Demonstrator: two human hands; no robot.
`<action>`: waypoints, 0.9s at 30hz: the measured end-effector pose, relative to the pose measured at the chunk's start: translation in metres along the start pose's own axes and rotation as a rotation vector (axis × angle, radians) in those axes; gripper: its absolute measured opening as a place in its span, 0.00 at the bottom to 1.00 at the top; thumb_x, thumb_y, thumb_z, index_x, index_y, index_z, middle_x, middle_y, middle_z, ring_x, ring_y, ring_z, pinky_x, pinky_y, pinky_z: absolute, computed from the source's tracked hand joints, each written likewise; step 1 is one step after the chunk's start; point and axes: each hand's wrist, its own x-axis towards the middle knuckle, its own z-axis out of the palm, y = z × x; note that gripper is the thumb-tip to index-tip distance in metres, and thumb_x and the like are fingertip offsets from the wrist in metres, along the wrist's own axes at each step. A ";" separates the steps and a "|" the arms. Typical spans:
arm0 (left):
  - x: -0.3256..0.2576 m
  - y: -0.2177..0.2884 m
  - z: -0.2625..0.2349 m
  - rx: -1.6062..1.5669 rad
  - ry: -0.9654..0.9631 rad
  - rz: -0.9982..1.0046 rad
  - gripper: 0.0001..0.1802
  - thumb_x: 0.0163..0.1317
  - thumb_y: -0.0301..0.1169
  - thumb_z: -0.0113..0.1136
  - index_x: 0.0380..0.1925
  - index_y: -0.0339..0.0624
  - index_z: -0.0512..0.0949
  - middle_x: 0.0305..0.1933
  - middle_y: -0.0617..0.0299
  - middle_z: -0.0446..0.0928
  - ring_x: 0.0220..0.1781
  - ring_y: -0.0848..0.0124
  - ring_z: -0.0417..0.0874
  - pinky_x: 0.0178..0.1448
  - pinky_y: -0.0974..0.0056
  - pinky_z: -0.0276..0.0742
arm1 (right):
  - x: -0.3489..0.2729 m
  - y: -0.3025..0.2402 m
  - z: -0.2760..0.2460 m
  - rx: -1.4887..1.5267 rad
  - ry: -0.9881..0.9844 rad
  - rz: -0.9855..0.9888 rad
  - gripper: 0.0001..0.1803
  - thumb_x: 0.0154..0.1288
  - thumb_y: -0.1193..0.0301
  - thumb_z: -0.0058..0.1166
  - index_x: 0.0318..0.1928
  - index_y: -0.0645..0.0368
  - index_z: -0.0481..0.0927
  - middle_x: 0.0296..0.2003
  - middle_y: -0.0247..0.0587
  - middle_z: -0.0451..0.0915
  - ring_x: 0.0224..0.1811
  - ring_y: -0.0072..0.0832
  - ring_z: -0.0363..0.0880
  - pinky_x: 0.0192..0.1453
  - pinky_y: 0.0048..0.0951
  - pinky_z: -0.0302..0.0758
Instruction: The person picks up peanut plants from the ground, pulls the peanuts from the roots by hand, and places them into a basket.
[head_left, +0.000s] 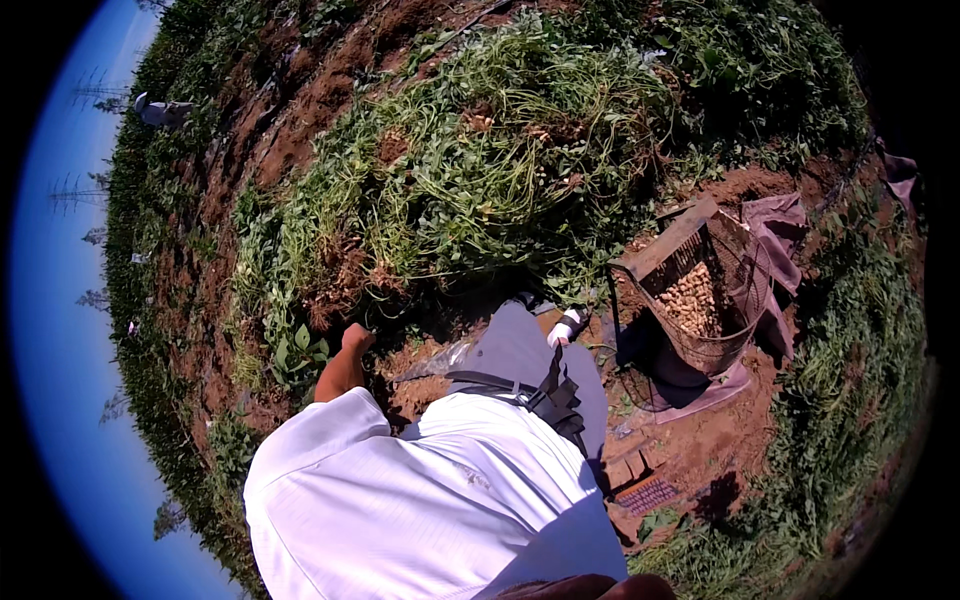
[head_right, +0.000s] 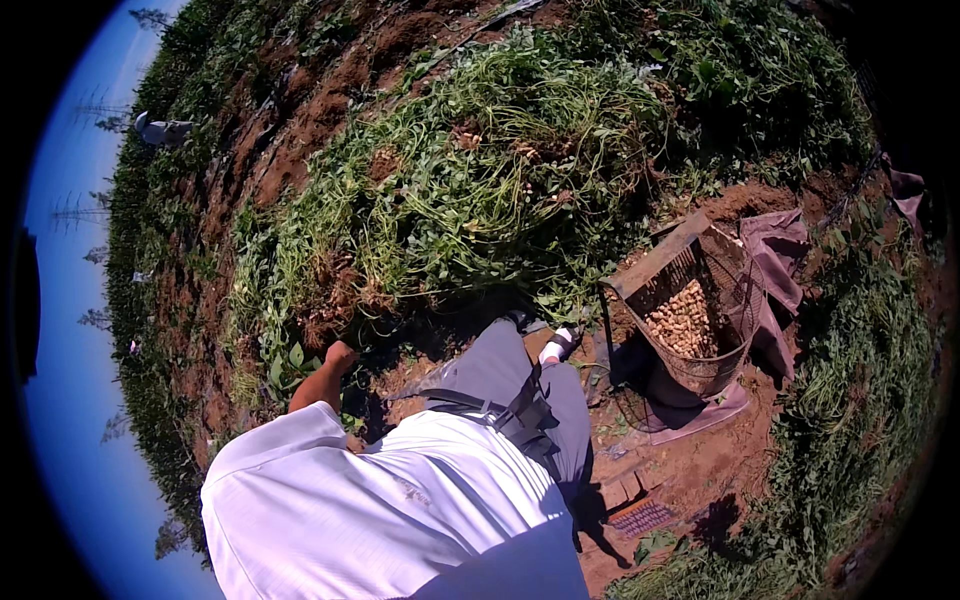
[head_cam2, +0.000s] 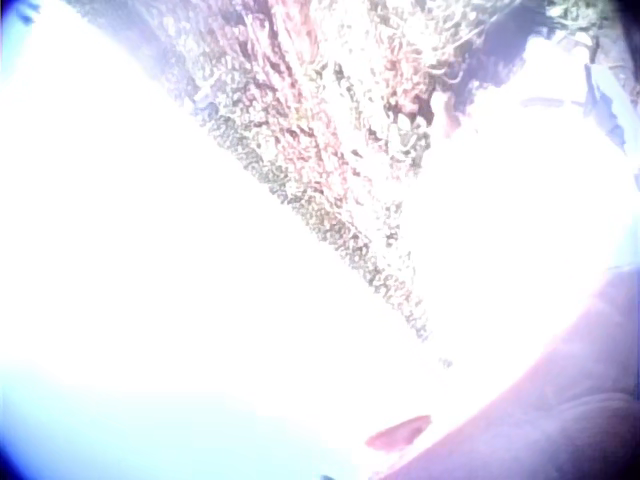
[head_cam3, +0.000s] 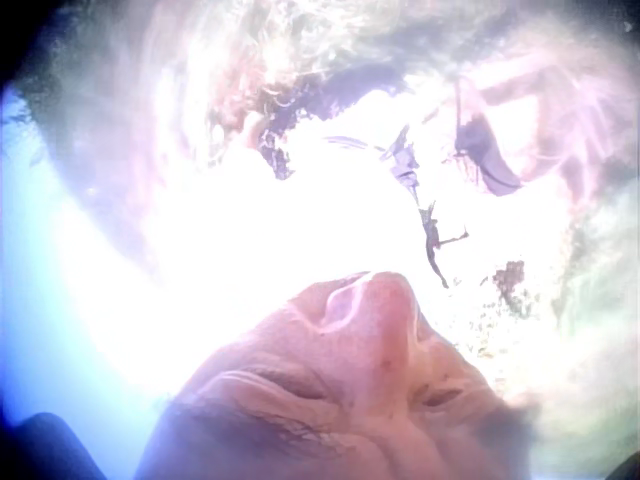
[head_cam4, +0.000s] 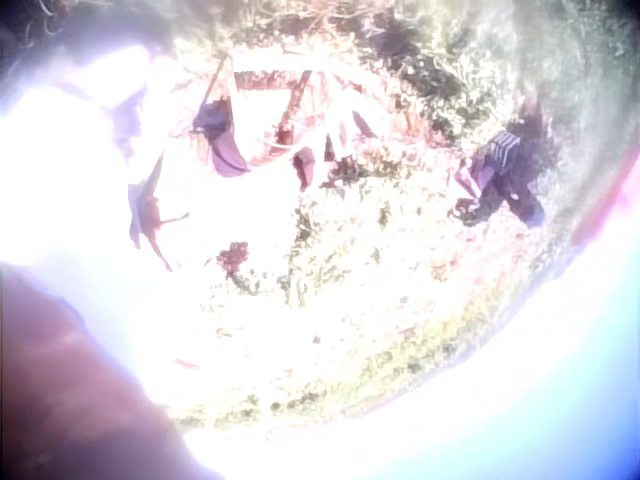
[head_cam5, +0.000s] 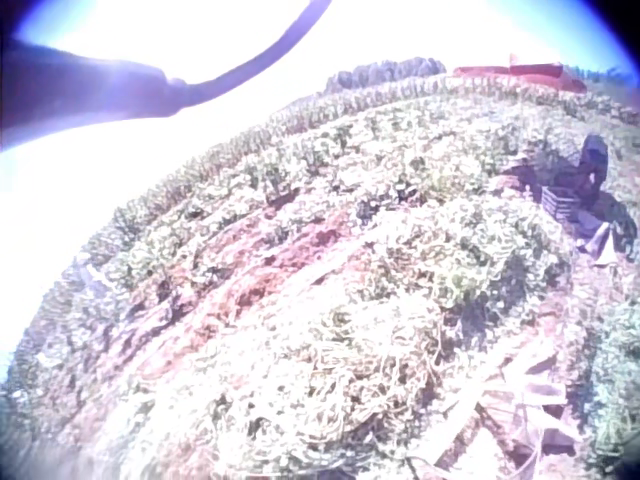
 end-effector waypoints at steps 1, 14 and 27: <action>-0.001 -0.009 0.021 -0.130 -0.113 -0.128 0.20 0.48 0.42 0.70 0.32 0.35 0.85 0.36 0.49 0.85 0.39 0.55 0.88 0.43 0.58 0.83 | -0.019 0.033 -0.020 -0.046 0.036 0.079 0.13 0.72 0.73 0.50 0.55 0.60 0.74 0.42 0.44 0.79 0.42 0.33 0.79 0.47 0.36 0.76; 0.044 0.374 -0.106 -0.447 0.341 0.781 0.26 0.59 0.45 0.65 0.48 0.34 0.80 0.46 0.42 0.81 0.50 0.46 0.81 0.55 0.50 0.77 | -0.299 0.215 0.263 -0.394 -0.953 0.221 0.20 0.72 0.73 0.50 0.62 0.61 0.70 0.49 0.39 0.79 0.45 0.26 0.80 0.44 0.25 0.76; 0.263 0.580 -0.128 -0.277 0.355 0.592 0.48 0.57 0.35 0.65 0.72 0.34 0.50 0.60 0.35 0.71 0.48 0.47 0.83 0.53 0.45 0.76 | -0.487 0.384 -0.009 -0.572 -0.371 0.756 0.21 0.76 0.60 0.44 0.58 0.63 0.73 0.41 0.49 0.79 0.35 0.37 0.81 0.35 0.32 0.79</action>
